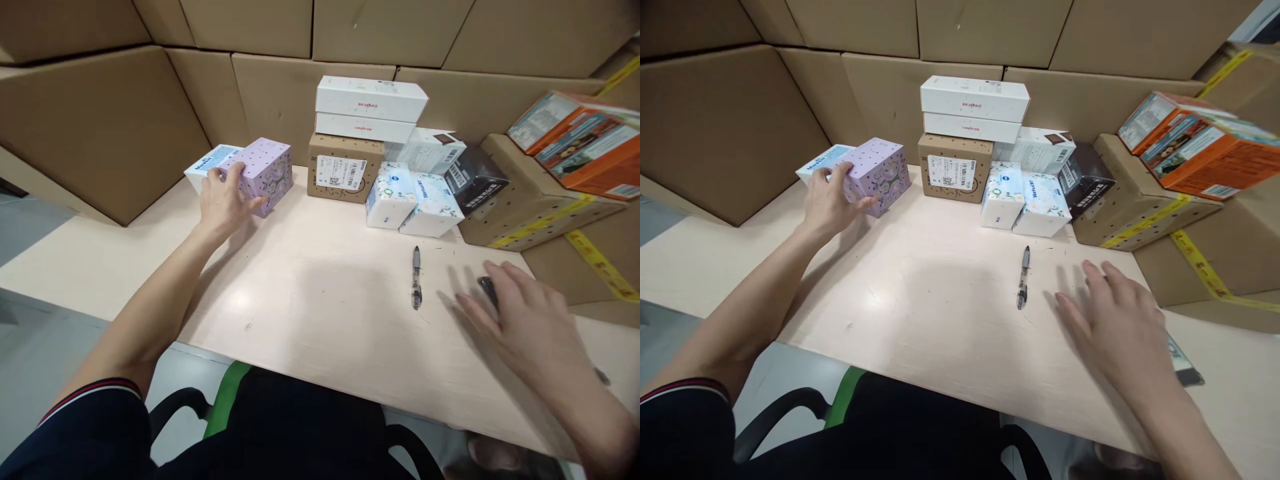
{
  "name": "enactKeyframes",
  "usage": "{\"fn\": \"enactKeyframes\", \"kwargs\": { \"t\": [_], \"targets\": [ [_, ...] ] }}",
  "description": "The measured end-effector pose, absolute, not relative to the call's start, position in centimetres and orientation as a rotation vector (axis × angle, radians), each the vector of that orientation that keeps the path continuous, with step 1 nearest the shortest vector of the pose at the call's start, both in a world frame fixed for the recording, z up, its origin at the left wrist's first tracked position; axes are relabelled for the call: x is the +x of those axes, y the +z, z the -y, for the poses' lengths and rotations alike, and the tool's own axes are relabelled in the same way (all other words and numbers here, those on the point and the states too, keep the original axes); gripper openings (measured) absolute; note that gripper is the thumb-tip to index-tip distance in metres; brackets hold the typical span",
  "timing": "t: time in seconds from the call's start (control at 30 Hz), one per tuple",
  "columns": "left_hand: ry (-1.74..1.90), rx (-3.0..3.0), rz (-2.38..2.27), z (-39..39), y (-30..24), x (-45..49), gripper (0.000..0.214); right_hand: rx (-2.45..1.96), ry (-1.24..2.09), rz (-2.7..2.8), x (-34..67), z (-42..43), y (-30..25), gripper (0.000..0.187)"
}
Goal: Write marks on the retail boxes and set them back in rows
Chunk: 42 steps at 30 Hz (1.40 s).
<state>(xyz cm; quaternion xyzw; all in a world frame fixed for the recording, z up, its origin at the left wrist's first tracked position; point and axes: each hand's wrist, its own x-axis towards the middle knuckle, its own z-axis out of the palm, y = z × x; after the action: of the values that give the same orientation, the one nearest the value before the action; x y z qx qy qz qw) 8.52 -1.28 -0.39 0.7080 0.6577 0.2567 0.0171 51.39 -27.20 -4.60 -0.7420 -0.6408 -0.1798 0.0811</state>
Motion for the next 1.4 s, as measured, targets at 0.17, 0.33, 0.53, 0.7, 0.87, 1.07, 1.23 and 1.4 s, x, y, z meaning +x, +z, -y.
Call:
{"fn": "enactKeyframes", "kwargs": {
  "t": [0.17,0.33,0.53,0.7,0.87,1.07,1.23,1.4],
  "targets": [
    [1.007,2.367,-1.853,0.0,1.2,11.6,0.085,-1.794,-0.587,2.124,47.2,24.7,-4.5,0.051],
    [1.123,2.057,-1.546,-3.7,6.0,18.8,0.064,-1.435,-0.601,2.054,45.8,22.5,-5.9,0.026],
    [1.071,1.738,-1.561,-10.0,10.5,25.2,0.063,-1.366,-0.383,2.071,47.4,23.1,-7.7,0.026],
    [0.996,1.593,-1.506,-10.8,11.3,26.4,0.047,-1.432,-0.181,1.926,48.0,23.6,-7.6,0.029],
    [1.146,1.278,-1.286,-9.3,12.0,25.4,0.055,-1.454,-0.099,1.857,47.8,23.6,-7.2,0.026],
    [1.146,1.283,-0.919,-0.9,10.1,20.2,0.040,-1.407,-0.157,1.835,47.1,24.0,-6.5,0.021],
    [0.966,1.335,-0.773,7.0,2.7,15.4,0.043,-1.521,0.130,1.662,46.2,23.3,-7.2,0.028],
    [0.875,1.405,-0.680,8.9,-4.1,13.4,0.066,-1.572,0.600,1.479,45.0,22.3,-6.6,0.058]
  ]
}}
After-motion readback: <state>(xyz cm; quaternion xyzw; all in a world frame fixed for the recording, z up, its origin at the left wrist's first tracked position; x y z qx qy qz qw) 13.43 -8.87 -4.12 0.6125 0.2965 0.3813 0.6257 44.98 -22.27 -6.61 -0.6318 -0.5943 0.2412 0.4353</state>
